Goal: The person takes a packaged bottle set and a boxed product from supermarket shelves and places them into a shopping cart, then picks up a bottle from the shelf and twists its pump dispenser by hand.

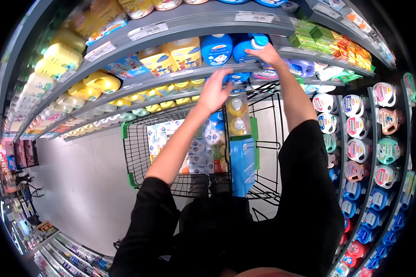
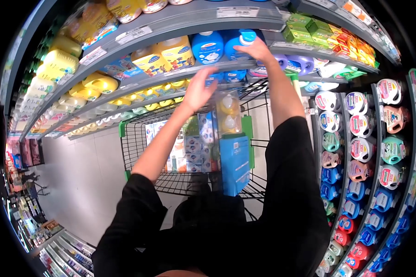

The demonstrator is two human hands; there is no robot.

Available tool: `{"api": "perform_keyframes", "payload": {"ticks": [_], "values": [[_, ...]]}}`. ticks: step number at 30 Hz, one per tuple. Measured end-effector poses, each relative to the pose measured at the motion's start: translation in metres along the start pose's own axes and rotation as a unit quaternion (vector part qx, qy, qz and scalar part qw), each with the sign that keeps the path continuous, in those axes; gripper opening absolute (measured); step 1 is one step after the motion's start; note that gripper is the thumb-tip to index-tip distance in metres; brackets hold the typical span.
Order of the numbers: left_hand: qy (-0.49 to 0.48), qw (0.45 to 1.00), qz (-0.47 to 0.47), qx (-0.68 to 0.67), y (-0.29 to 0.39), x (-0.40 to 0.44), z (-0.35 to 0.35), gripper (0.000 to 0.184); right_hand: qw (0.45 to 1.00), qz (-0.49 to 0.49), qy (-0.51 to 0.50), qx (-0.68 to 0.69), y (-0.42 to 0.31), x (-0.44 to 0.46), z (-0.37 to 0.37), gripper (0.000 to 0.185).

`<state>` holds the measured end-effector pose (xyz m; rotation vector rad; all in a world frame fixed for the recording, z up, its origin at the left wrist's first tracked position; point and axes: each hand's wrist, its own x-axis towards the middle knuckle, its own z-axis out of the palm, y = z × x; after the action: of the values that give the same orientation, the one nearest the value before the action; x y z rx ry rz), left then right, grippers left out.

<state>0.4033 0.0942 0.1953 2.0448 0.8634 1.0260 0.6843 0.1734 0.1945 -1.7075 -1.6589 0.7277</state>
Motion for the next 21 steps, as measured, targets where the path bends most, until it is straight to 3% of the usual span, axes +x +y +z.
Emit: {"api": "perform_keyframes", "payload": {"ticks": [6, 9, 14, 16, 18, 20, 21], "values": [[-0.069, 0.995, -0.048, 0.045, -0.061, 0.110, 0.067, 0.080, 0.994, -0.040, 0.048, 0.085, 0.013, -0.003, 0.008, 0.060], [-0.092, 0.986, -0.136, -0.032, -0.100, 0.127, 0.092, 0.090, 0.992, -0.036, 0.116, 0.027, 0.018, -0.016, 0.021, 0.068], [-0.011, 0.985, -0.155, 0.080, -0.084, 0.118, 0.110, 0.084, 0.979, -0.113, 0.166, 0.024, 0.028, -0.028, 0.044, 0.066], [0.020, 0.990, -0.123, 0.065, -0.092, 0.114, 0.116, 0.077, 0.970, -0.145, 0.194, 0.023, 0.027, -0.036, 0.048, 0.066], [0.056, 0.993, -0.072, 0.070, -0.099, 0.105, 0.117, 0.056, 0.969, -0.150, 0.197, 0.017, 0.021, -0.045, 0.049, 0.065], [0.090, 0.967, -0.123, -0.203, -0.159, 0.109, 0.141, 0.054, 0.971, -0.160, 0.180, 0.009, 0.015, -0.048, 0.049, 0.062], [0.096, 0.991, -0.090, 0.010, -0.118, 0.099, 0.128, 0.054, 0.970, -0.165, 0.178, 0.011, 0.011, -0.052, 0.046, 0.062]]}}
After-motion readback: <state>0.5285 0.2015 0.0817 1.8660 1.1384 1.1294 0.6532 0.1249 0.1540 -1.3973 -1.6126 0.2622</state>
